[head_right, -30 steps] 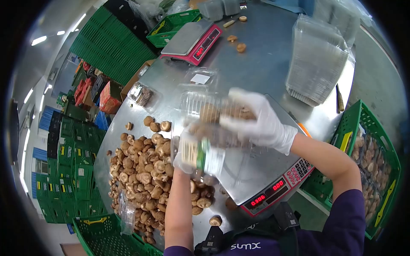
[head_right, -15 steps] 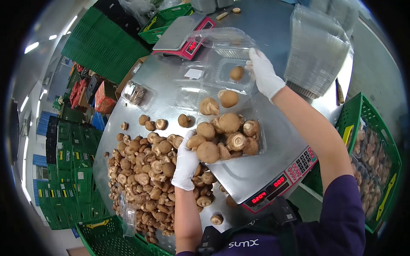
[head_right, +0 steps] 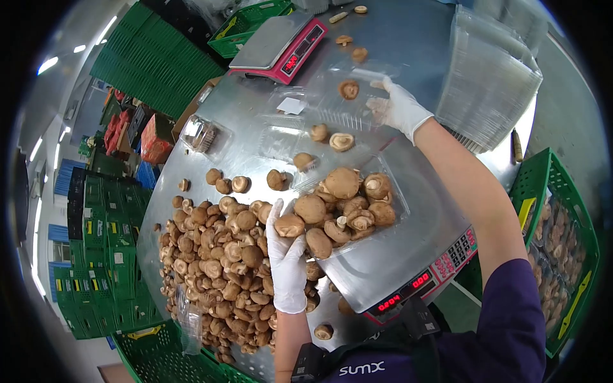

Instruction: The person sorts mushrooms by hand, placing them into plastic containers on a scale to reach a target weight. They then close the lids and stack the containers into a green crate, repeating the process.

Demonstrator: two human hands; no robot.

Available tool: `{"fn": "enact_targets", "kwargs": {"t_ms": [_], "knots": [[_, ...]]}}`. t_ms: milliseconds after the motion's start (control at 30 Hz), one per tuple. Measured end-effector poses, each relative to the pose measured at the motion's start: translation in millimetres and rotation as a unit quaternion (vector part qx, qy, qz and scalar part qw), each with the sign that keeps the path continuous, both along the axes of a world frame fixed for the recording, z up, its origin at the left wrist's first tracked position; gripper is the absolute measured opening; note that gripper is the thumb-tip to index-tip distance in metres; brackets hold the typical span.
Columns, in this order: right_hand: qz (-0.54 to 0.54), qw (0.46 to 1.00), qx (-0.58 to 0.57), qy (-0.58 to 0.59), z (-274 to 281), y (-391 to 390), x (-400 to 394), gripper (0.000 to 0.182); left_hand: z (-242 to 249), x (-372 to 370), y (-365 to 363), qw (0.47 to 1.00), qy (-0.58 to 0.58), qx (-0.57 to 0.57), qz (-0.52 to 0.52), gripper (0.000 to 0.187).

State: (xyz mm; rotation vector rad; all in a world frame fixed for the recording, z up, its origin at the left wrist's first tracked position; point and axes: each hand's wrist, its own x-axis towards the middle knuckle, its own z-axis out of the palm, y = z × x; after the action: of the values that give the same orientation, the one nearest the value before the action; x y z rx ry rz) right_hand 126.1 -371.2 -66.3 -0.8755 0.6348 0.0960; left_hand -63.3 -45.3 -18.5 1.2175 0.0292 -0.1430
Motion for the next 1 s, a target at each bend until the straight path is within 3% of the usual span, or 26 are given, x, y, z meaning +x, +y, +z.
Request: {"fn": "enact_targets", "kwargs": {"t_ms": [133,233,367,467,533,600,700,833,967,1000], "knots": [[-0.070,0.993,-0.095,-0.021,-18,-14,26,0.045,3,1,1,0.994,-0.031,-0.096,-0.031,0.083],[-0.029,0.971,-0.236,0.034,-47,-29,34,0.064,12,-3,-7,0.999,-0.018,-0.038,-0.001,0.096],[-0.074,0.869,-0.475,0.117,-37,-16,14,0.065,5,-1,-10,0.955,-0.188,0.227,-0.011,0.118],[0.063,0.837,-0.493,-0.229,12,14,-45,0.049,13,0,-14,0.898,-0.252,0.359,-0.020,0.108],[0.177,0.743,-0.546,-0.345,53,38,-91,0.039,23,4,-16,0.860,-0.277,0.425,-0.051,0.097],[0.289,0.647,-0.550,-0.443,68,51,-112,0.040,27,3,-18,0.838,-0.294,0.455,-0.071,0.086],[0.350,0.568,-0.606,-0.434,73,62,-147,0.046,31,-4,-22,0.844,-0.304,0.430,-0.102,0.075],[0.321,0.635,-0.590,-0.381,67,57,-177,0.047,23,-22,-21,0.841,-0.337,0.410,-0.103,0.067],[0.249,0.847,-0.368,-0.292,70,55,-189,0.042,15,-35,-22,0.932,-0.232,0.278,-0.034,0.056],[0.249,0.838,-0.383,-0.297,72,56,-190,0.042,17,-35,-24,0.918,-0.241,0.312,-0.030,0.055]]}}
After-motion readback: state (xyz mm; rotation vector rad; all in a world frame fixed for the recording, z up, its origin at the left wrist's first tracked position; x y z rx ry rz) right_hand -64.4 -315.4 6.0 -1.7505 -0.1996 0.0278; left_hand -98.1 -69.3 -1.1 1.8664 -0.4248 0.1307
